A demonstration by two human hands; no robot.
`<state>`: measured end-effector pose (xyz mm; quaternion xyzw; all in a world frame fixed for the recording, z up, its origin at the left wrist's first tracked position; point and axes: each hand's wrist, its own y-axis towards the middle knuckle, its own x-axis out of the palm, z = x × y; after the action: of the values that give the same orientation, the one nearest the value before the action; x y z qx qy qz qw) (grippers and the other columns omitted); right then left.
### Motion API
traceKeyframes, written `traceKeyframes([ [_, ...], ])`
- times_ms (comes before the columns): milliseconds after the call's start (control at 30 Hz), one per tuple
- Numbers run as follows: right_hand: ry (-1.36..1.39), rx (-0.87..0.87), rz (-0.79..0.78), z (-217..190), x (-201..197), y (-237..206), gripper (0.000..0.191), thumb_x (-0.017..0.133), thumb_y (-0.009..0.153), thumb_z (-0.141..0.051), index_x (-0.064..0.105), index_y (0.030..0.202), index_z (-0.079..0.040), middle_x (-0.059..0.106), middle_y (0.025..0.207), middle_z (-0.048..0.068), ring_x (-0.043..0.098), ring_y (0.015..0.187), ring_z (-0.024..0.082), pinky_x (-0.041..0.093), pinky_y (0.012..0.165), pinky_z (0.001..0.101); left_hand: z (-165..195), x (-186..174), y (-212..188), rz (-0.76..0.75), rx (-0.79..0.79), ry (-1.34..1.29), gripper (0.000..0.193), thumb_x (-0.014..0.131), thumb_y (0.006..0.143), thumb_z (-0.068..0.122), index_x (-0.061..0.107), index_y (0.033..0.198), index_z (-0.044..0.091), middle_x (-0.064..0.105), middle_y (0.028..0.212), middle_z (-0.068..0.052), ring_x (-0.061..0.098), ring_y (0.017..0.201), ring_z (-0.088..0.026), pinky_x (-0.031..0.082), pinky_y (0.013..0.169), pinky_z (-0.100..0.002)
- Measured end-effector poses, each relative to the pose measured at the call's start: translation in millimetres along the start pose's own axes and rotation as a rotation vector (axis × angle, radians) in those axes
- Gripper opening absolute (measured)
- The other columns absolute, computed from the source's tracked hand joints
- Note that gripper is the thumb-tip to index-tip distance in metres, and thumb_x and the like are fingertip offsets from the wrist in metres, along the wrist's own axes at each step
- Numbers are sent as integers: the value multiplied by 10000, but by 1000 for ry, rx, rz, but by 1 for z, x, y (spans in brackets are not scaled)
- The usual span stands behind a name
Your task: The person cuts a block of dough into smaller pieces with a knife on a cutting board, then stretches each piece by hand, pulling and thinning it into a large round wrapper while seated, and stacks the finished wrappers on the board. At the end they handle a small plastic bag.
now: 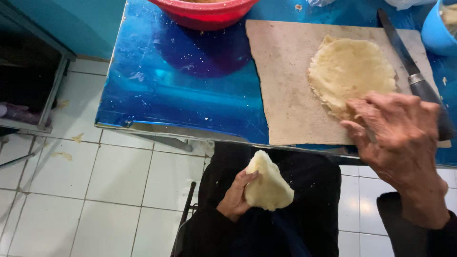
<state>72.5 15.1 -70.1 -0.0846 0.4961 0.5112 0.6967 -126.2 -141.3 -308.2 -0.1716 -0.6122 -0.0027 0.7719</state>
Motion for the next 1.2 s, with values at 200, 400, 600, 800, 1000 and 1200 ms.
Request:
traceKeyframes([
  [200, 711, 338, 3, -41, -15, -72, 190, 713, 1017, -62, 652, 1193, -98, 667, 1165, 71, 638, 1134, 238, 518, 1017, 354, -6, 5, -5, -8, -43, -108, 502, 545, 1018, 159, 470, 1486, -6, 637, 1368, -157, 630, 1272, -282, 524, 1098, -416],
  [400, 1128, 450, -23, -133, 11, -113, 363, 803, 708, 3, 699, 1055, -14, 707, 1085, 125, 683, 1026, 262, 558, 889, 348, -30, 18, -8, -74, -102, -106, 509, 528, 1065, 159, 443, 1541, 2, 606, 1405, -153, 625, 1251, -246, 526, 1060, -393],
  [600, 951, 648, 35, -161, 14, -122, 347, 815, 746, 11, 692, 1070, -4, 679, 1178, 146, 677, 1074, 288, 564, 907, 367, -47, 26, -9, -214, -97, 19, 606, 507, 1006, 28, 395, 1601, -18, 573, 1453, -108, 600, 1308, -177, 496, 1118, -321],
  [800, 992, 691, 28, -166, 15, -136, 419, 862, 679, -55, 691, 1058, -5, 675, 1139, 163, 674, 1041, 310, 558, 877, 368, -61, 30, -7, -176, -123, 176, 587, 492, 1035, 75, 362, 1606, 28, 575, 1350, -52, 575, 1222, -121, 482, 1027, -283],
  [1000, 1009, 797, 82, -171, 18, -140, 241, 799, 847, -10, 697, 1065, -20, 709, 1149, 146, 722, 1056, 286, 575, 912, 350, -72, 32, -11, -187, -95, 305, 514, 480, 1135, 159, 378, 1624, 39, 569, 1233, -32, 540, 1044, -105, 453, 890, -274],
  [1200, 994, 810, 78, -172, 21, -142, 233, 801, 821, -29, 679, 1017, 8, 692, 1152, 178, 711, 1082, 306, 565, 920, 363, -78, 37, -12, -144, -49, 560, 542, 412, 1142, 307, 366, 1619, 53, 569, 1306, 12, 512, 1073, -65, 436, 929, -239],
])
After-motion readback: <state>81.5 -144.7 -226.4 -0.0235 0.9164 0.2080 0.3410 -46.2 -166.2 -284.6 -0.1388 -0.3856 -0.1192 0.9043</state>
